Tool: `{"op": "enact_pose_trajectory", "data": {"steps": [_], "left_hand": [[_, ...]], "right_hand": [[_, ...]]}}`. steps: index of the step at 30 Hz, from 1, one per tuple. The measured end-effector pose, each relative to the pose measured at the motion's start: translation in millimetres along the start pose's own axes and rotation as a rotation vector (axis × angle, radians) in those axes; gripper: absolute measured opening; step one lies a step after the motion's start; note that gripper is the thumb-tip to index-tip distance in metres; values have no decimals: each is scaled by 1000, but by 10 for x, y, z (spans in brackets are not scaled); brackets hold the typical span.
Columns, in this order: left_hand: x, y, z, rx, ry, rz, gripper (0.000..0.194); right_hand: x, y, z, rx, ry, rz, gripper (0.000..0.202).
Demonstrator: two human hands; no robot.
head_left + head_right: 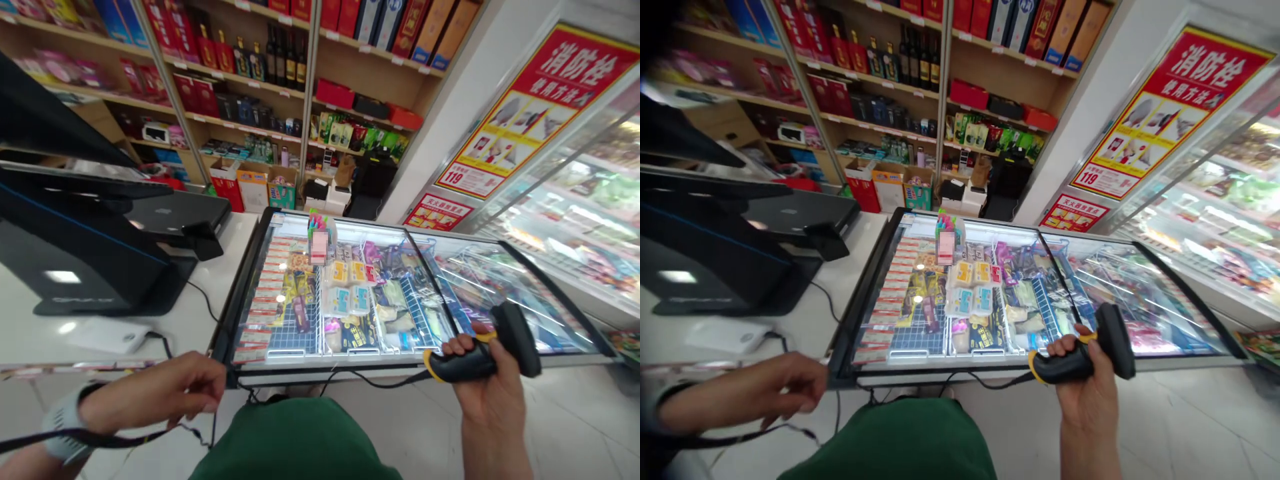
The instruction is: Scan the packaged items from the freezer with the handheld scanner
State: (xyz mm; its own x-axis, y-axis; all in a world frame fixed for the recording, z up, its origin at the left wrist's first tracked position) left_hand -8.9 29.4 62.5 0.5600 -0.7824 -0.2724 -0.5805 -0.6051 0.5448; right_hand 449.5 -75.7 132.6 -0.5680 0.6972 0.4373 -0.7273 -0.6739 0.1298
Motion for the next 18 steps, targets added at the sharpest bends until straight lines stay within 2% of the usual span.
{"op": "enact_pose_trajectory", "data": {"steps": [2, 6, 8, 12, 14, 18], "left_hand": [[9, -194, -171, 21, -4, 37, 54], [64, -534, -428, 77, -35, 236, 47], [82, -740, -513, 132, -54, 249, 42], [136, -1309, -584, 210, -123, 87, 44], [185, -1637, -587, 174, -108, -37, 49], [418, -2213, -641, 119, -116, -145, 58]], "right_hand": [[61, 28, -113, -11, 11, -15, 27], [126, 47, -312, -90, 84, -64, 34], [113, 41, -425, -126, 132, -78, 37], [-25, 20, -690, -109, 175, -100, 37], [-120, 27, -804, -78, 203, -97, 37], [-275, 85, -932, -17, 310, -70, 36]]}}
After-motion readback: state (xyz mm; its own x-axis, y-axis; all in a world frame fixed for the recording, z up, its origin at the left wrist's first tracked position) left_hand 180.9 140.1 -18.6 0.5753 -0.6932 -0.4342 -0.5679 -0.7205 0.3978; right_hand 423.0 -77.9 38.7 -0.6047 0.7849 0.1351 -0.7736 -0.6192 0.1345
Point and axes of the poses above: each hand's wrist, its own y-axis away from the middle knuckle, its own x-axis out of the palm, z = x × y, the point moved 4 cm from there along -y, towards the middle knuckle, and after that the axes turned 2 degrees about -y, right-handed, at the moved point
